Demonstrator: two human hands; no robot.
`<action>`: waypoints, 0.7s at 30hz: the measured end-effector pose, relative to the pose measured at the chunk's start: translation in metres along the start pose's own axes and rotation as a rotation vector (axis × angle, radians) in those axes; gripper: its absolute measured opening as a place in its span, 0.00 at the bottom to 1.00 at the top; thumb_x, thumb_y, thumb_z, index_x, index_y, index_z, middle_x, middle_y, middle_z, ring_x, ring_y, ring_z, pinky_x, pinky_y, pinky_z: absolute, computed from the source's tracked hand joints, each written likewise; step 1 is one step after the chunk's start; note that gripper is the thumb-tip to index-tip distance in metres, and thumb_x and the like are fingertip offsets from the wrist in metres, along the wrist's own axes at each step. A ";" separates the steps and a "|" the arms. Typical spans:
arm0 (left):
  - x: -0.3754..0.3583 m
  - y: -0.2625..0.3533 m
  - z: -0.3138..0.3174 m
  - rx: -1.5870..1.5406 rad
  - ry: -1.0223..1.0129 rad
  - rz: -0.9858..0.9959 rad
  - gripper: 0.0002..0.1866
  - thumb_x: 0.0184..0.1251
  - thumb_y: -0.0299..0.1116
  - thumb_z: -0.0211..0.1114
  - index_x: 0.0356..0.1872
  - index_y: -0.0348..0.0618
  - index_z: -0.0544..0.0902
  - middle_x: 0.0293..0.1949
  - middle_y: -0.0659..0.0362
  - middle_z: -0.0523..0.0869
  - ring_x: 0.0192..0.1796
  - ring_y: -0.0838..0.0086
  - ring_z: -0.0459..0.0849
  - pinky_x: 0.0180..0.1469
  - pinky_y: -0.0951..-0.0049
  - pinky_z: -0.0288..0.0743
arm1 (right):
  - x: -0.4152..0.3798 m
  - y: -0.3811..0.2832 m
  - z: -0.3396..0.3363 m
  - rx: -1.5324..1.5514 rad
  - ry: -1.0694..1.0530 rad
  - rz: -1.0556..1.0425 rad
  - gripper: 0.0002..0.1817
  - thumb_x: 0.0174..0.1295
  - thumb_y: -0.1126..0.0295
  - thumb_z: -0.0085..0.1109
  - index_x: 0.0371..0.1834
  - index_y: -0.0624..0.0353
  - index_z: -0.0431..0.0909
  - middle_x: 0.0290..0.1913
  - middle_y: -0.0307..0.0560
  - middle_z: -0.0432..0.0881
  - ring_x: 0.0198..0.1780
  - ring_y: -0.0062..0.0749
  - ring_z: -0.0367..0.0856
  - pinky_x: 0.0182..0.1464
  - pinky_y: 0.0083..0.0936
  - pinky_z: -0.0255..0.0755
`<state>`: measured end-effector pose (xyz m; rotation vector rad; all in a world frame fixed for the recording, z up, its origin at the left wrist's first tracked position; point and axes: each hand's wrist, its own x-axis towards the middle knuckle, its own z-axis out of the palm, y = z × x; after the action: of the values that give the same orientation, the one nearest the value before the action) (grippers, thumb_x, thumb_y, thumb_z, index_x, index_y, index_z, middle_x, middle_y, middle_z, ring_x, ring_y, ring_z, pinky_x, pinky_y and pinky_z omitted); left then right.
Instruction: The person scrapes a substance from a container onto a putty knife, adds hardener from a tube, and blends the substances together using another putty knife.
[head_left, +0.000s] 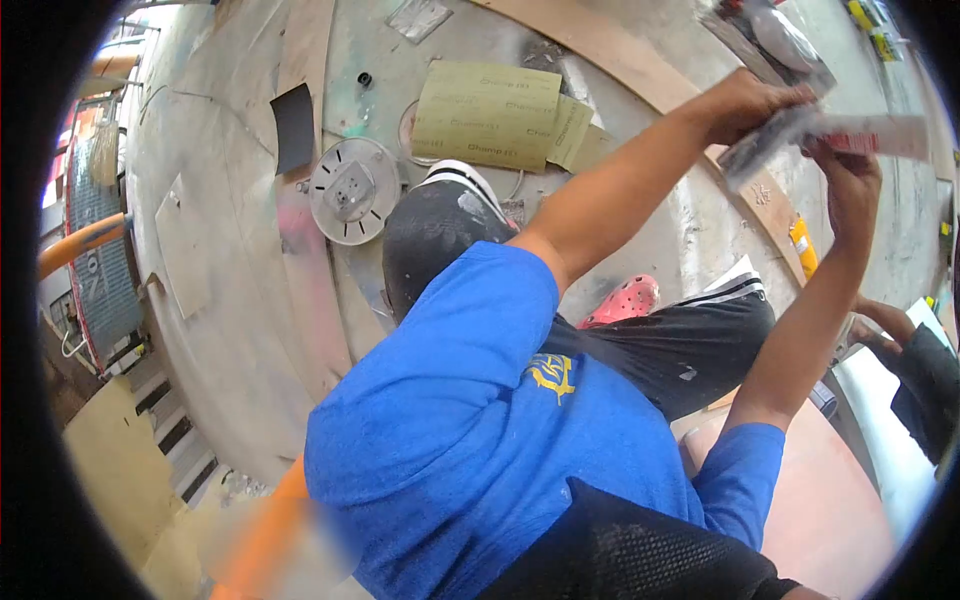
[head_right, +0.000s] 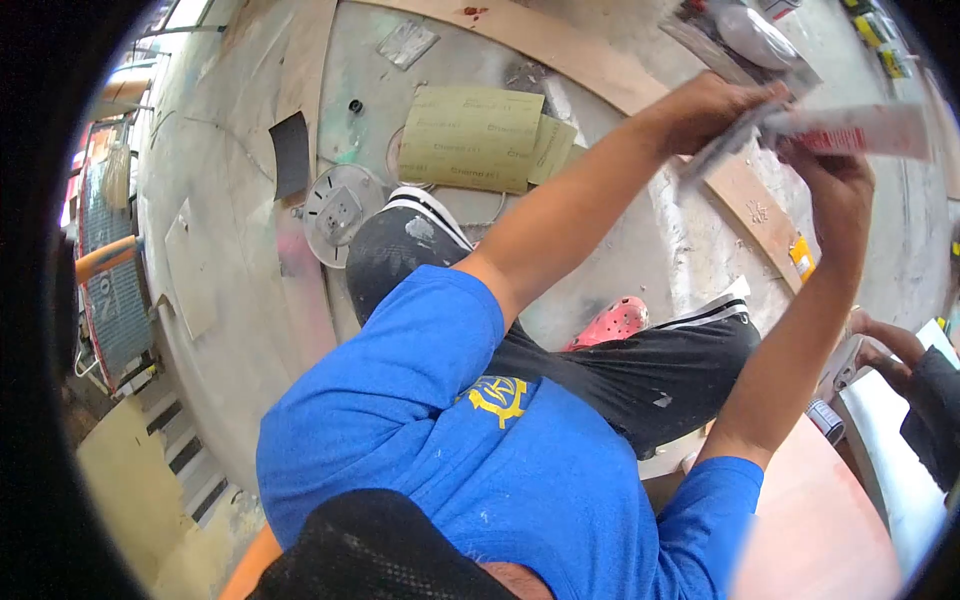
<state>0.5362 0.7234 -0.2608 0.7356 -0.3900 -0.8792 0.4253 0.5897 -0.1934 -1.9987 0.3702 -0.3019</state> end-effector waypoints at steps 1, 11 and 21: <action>-0.009 0.014 0.000 0.001 -0.010 0.009 0.25 0.60 0.52 0.65 0.36 0.35 0.84 0.24 0.60 0.81 0.18 0.83 0.70 0.19 0.82 0.63 | 0.004 -0.004 0.007 0.014 0.023 -0.015 0.13 0.52 0.76 0.66 0.41 0.69 0.79 0.38 0.50 0.84 0.39 0.30 0.82 0.45 0.25 0.75; -0.027 0.025 -0.019 0.377 0.106 0.059 0.26 0.60 0.58 0.62 0.25 0.41 0.83 0.16 0.62 0.77 0.17 0.80 0.72 0.19 0.76 0.64 | 0.002 0.003 0.033 0.099 0.012 0.025 0.13 0.51 0.74 0.67 0.38 0.70 0.79 0.36 0.51 0.84 0.35 0.30 0.82 0.39 0.25 0.77; -0.014 0.028 -0.025 -0.245 0.081 -0.041 0.18 0.58 0.47 0.69 0.27 0.42 0.77 0.19 0.63 0.76 0.14 0.85 0.65 0.16 0.83 0.56 | -0.001 -0.008 0.056 0.152 0.317 -0.195 0.14 0.49 0.73 0.69 0.37 0.68 0.80 0.33 0.48 0.85 0.35 0.25 0.83 0.38 0.19 0.77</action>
<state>0.5577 0.7570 -0.2584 0.5521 -0.1909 -0.9138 0.4465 0.6398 -0.2106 -1.8409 0.3390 -0.7533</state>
